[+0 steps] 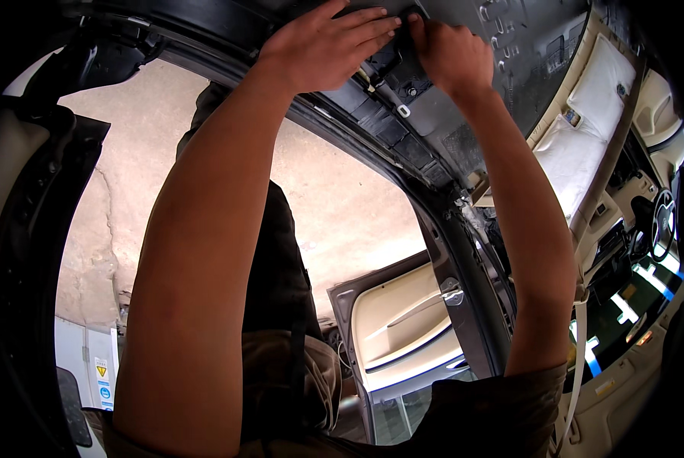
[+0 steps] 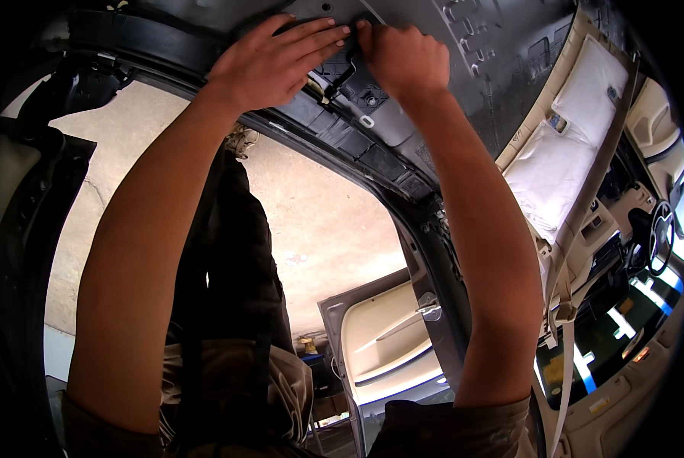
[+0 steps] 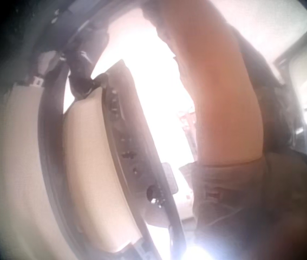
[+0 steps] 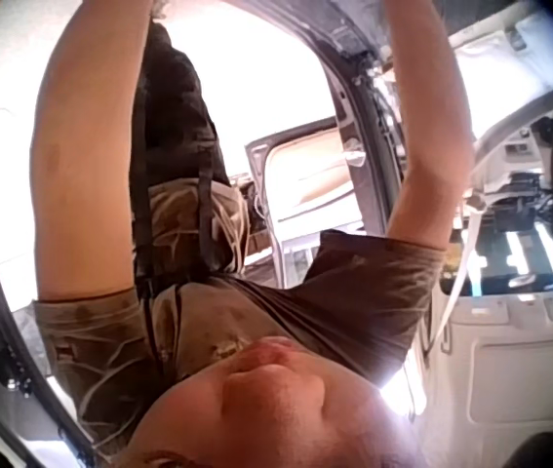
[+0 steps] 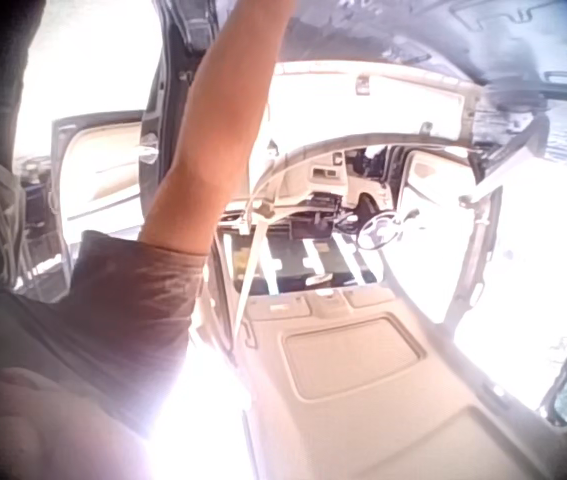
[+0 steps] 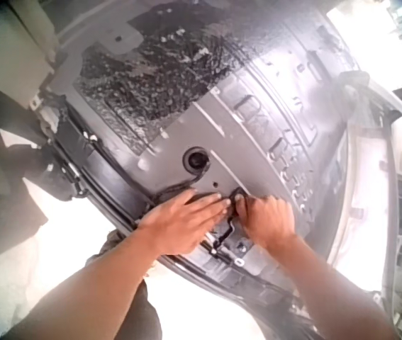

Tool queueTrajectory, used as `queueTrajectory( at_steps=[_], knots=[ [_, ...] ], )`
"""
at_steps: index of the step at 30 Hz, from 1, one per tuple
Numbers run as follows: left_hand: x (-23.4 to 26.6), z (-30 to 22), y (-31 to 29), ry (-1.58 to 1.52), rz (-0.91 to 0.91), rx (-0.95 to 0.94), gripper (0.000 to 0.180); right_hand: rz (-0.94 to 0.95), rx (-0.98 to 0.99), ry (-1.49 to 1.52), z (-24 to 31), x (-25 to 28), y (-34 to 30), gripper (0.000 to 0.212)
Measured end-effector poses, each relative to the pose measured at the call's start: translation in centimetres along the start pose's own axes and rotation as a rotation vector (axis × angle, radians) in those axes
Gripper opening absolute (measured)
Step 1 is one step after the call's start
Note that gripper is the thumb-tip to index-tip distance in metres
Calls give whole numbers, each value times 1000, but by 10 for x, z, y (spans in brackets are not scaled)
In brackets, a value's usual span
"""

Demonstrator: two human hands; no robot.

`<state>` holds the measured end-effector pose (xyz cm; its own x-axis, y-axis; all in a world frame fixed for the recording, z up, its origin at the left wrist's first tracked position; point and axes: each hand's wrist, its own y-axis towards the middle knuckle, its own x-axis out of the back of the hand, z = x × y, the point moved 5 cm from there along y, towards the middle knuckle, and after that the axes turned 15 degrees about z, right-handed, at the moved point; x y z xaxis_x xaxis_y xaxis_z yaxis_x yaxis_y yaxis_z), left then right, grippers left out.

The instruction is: The person secures a black electronic control module to the underside of a car trunk lid using screws and a screwdriver. They then move to the rear of the vehicle and use a pneumatic impact wrench to tighten the lug nuts on a wheel.

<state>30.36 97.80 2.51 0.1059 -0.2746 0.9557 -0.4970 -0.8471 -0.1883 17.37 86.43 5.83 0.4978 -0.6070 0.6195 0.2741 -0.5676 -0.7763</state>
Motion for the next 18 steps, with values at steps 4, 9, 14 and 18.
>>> queueTrajectory(
  at_steps=[4,9,14,18],
  knots=[
    [3,-1,0,42,12,10,63,-150,68,-3,2,7,-8,46],
    [4,0,1,7,16,6,61,-237,166,4,0,2,-5,40],
    [3,-1,0,6,-37,9,62,-117,9,-30,3,8,-5,31],
    [4,0,1,41,-13,13,62,-380,193,29,4,7,-10,37]
  ],
)
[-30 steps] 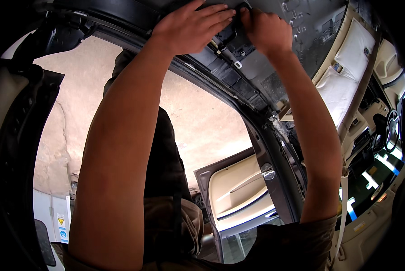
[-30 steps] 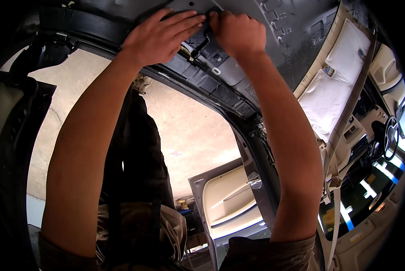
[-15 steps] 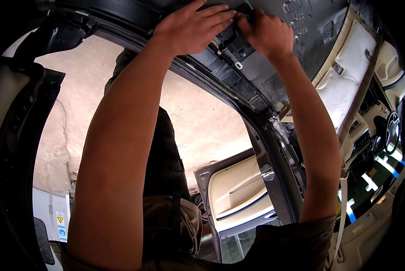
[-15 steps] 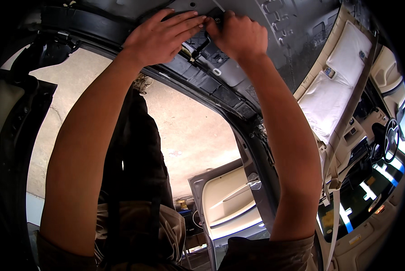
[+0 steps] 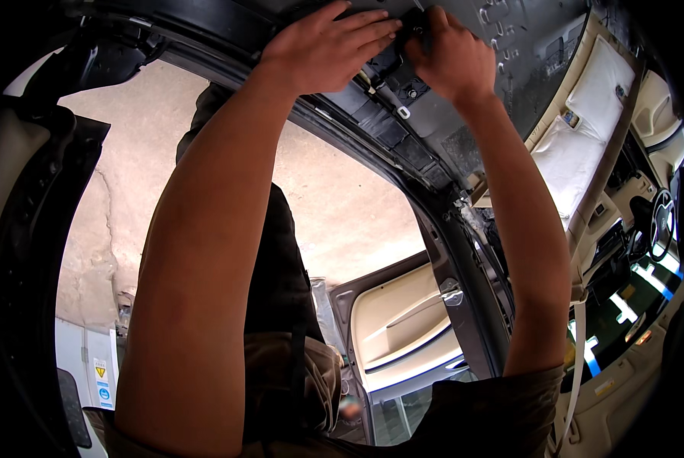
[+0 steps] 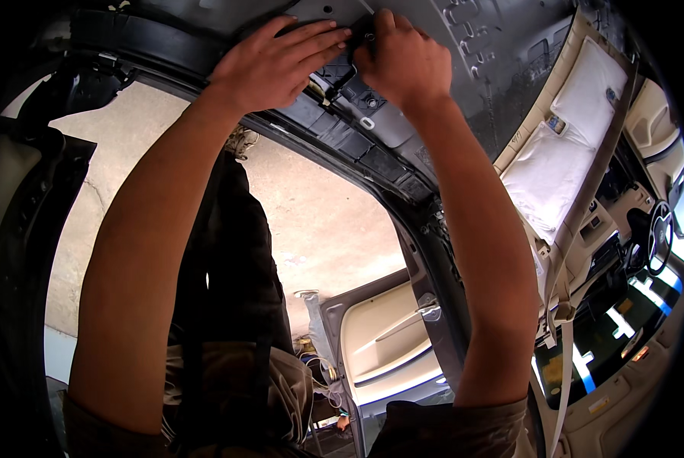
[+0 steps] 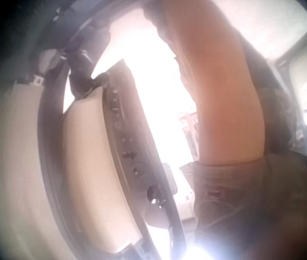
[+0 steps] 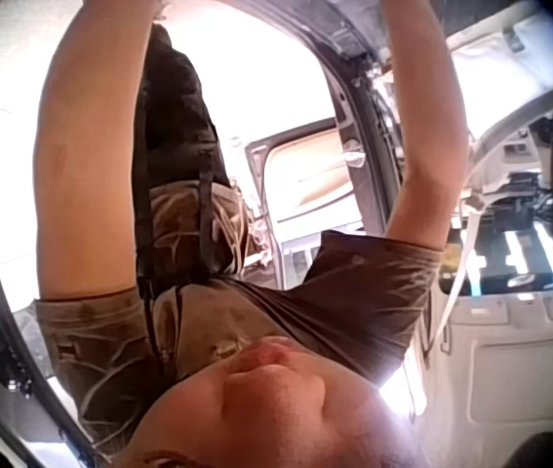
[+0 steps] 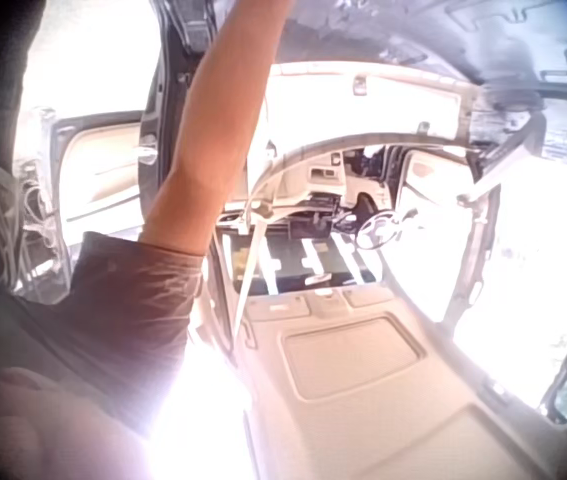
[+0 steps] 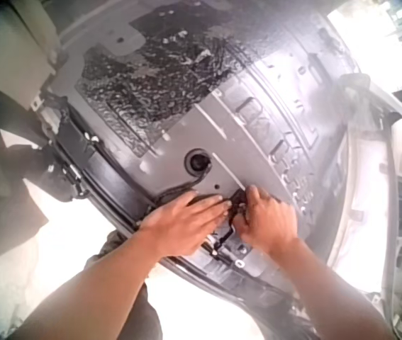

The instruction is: The person secures a black electronic control module to the underside of a car trunk lid using screws and a screwdriver. They then move to the rear of the vehicle and use a pneumatic impact wrench to tighten the lug nuts on a wheel.

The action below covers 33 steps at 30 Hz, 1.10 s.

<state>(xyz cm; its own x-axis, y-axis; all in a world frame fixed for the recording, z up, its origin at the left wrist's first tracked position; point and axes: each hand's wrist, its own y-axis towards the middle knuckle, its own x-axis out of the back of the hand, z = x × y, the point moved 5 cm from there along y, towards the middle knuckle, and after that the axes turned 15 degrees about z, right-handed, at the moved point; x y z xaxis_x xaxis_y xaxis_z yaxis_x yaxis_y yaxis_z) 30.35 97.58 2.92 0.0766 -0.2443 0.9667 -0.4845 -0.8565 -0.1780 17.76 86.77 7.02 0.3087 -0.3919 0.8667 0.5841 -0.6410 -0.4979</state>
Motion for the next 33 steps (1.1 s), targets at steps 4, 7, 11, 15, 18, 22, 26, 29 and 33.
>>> queueTrajectory(
  at_steps=[4,7,11,15,18,22,26,29,33],
  knots=[
    [-5,-2,1,8,40,1,63,197,-89,-55,-3,-2,3,33],
    [-6,-1,1,29,40,4,64,238,-142,-86,-2,4,6,30],
    [-4,-2,2,37,47,1,64,24,-26,-14,-1,0,-2,34],
    [-6,-2,-1,22,25,7,66,286,-121,-51,0,-1,3,34],
    [-7,-1,1,12,32,7,66,282,-198,-75,-4,-5,3,32],
    [-5,-3,1,24,49,1,66,26,-53,11,0,1,-7,30],
    [-4,-1,1,17,48,-2,65,211,-122,-30,2,2,1,30],
    [-4,-2,1,7,32,-9,65,255,-165,-64,-4,-1,0,35],
    [-4,-1,1,-1,40,-1,65,342,-146,-35,5,5,-2,31]
  ],
)
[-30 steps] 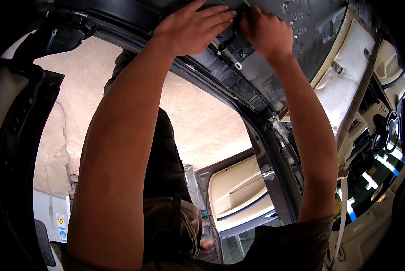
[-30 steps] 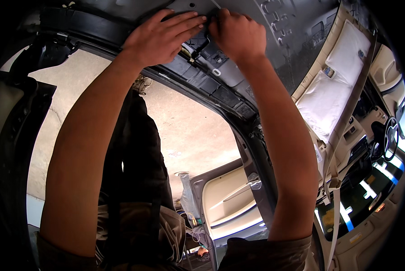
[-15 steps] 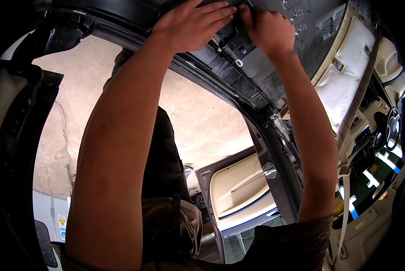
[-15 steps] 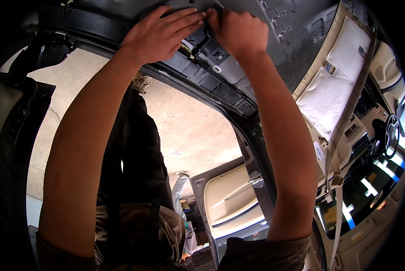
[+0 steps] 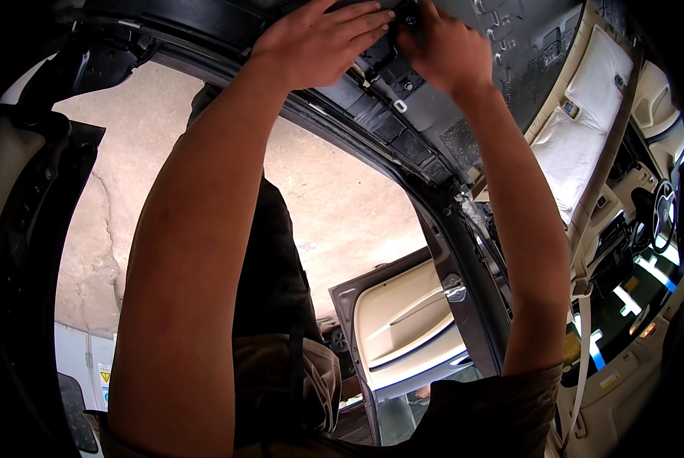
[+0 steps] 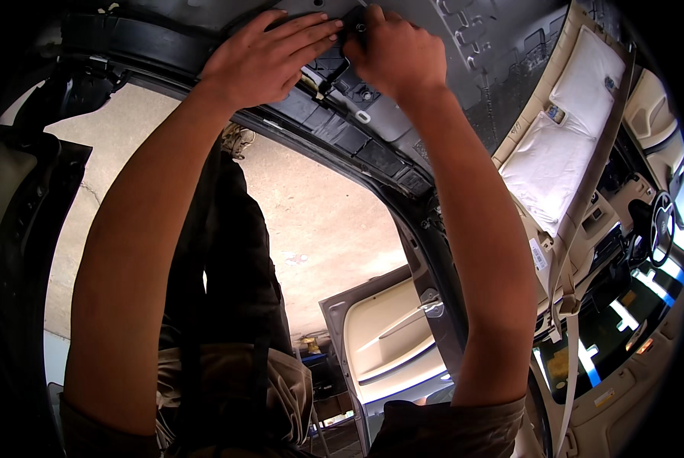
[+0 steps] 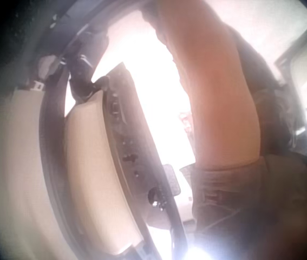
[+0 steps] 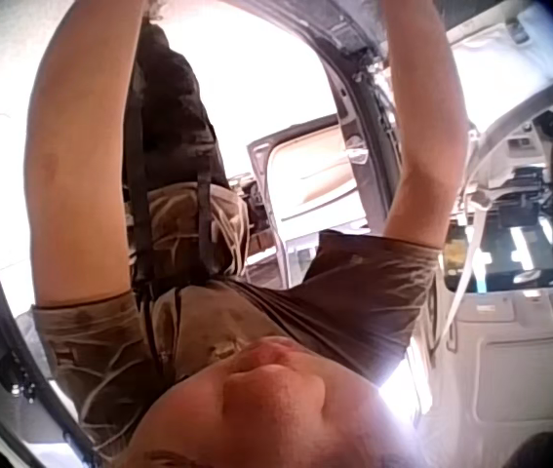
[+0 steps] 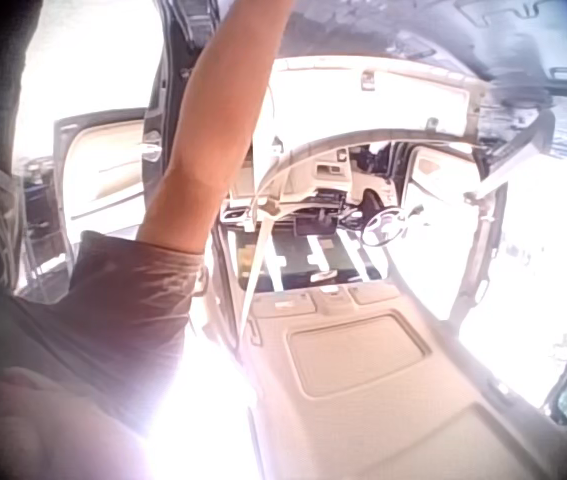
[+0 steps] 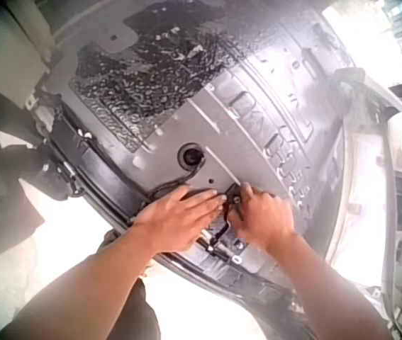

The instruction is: The person secures a black electronic control module to the underside of a car trunk lid using screws and a screwdriver. They then move to the rear of the vehicle and use a pneumatic impact wrench to tighten the lug nuts on a wheel.

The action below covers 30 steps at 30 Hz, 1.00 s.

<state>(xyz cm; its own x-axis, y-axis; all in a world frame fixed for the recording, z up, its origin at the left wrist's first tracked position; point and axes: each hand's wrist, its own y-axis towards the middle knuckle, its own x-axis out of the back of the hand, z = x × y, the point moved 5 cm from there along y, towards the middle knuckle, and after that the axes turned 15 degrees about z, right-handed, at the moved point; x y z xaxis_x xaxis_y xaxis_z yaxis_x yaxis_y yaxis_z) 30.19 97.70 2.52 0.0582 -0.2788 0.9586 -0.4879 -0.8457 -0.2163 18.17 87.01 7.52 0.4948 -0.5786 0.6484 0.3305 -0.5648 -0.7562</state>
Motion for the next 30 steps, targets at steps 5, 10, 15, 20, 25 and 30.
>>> queueTrajectory(
  at_steps=[5,10,15,20,25,30],
  knots=[
    [0,0,2,15,-25,-2,64,-142,67,-26,-11,-18,12,31],
    [-3,1,1,-10,-19,6,64,-43,24,-51,-7,-12,14,36],
    [2,-1,1,-37,-31,-7,63,-148,14,8,-8,-10,8,34],
    [2,0,0,-38,-23,-4,61,-151,131,8,-4,-7,6,29],
    [4,1,0,-60,-17,-15,61,-66,19,19,-9,-24,15,38],
    [-3,2,0,-28,-11,-10,62,81,-225,330,-6,-16,15,46]
  ],
)
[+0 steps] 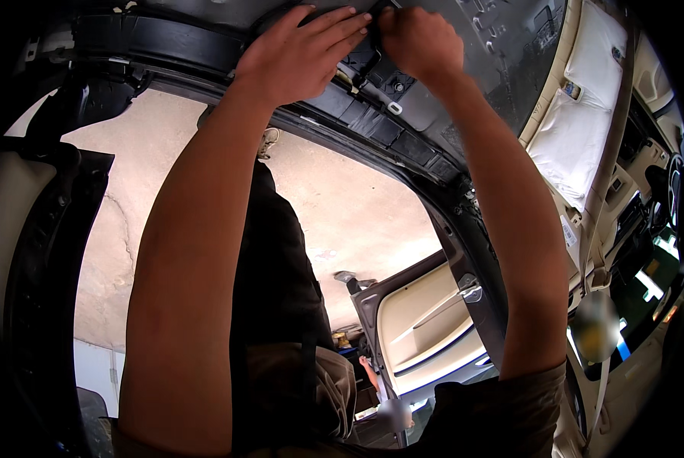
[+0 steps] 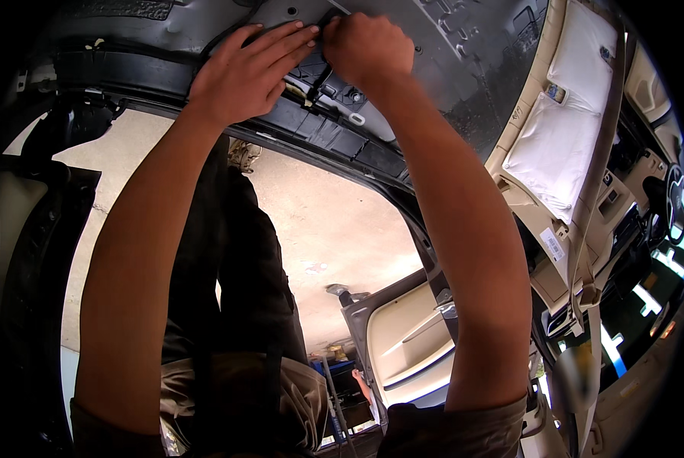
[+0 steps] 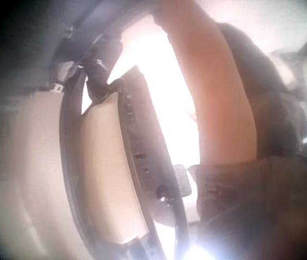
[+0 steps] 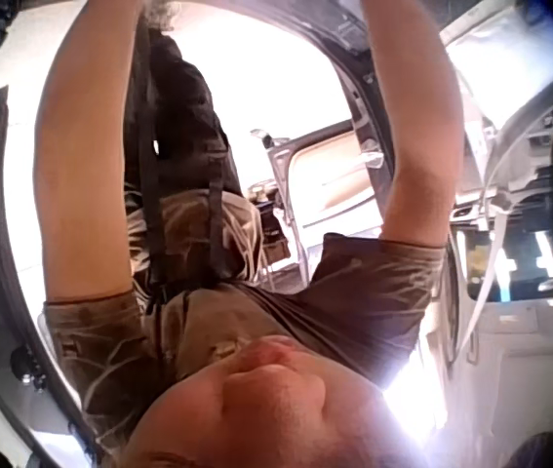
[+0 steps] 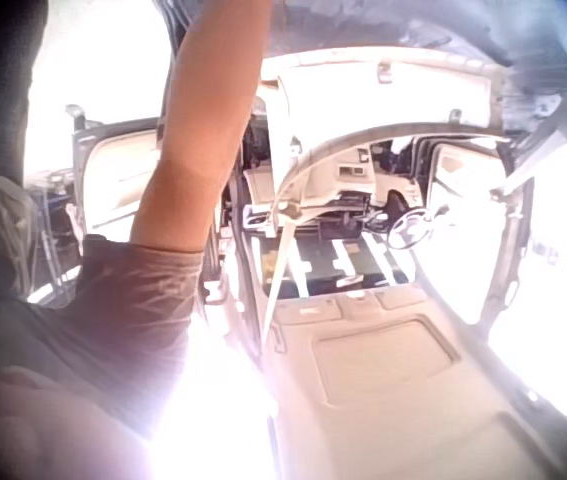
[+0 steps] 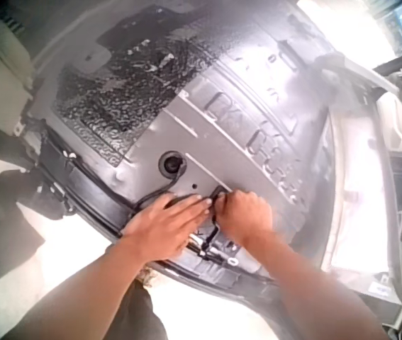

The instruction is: The person secures a black electronic control module to the underside of a car trunk lid using screws and a screwdriver. They then move to the rear of the vehicle and use a pneumatic impact wrench to tighten the lug nuts on a wheel.

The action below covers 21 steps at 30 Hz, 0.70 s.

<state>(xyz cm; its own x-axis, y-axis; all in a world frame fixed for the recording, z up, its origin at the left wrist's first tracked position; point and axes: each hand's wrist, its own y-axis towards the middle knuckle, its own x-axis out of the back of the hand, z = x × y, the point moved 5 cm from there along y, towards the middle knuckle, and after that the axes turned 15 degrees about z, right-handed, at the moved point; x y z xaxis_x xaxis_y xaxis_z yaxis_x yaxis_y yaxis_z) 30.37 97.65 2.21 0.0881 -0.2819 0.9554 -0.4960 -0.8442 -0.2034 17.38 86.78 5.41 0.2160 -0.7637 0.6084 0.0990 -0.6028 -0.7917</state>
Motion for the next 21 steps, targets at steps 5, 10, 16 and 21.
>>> queueTrajectory(
  at_steps=[5,10,16,21],
  knots=[
    [4,-4,8,-9,20,-62,57,-61,-6,251,-34,2,5,53],
    [5,-1,5,19,63,-41,62,-249,105,1165,-84,-4,-57,51],
    [11,-5,11,-60,-82,-55,70,-403,-218,1767,-80,-192,-162,42],
    [11,-11,10,-9,-161,-91,64,17,-297,1597,43,-383,-239,22]
  ],
)
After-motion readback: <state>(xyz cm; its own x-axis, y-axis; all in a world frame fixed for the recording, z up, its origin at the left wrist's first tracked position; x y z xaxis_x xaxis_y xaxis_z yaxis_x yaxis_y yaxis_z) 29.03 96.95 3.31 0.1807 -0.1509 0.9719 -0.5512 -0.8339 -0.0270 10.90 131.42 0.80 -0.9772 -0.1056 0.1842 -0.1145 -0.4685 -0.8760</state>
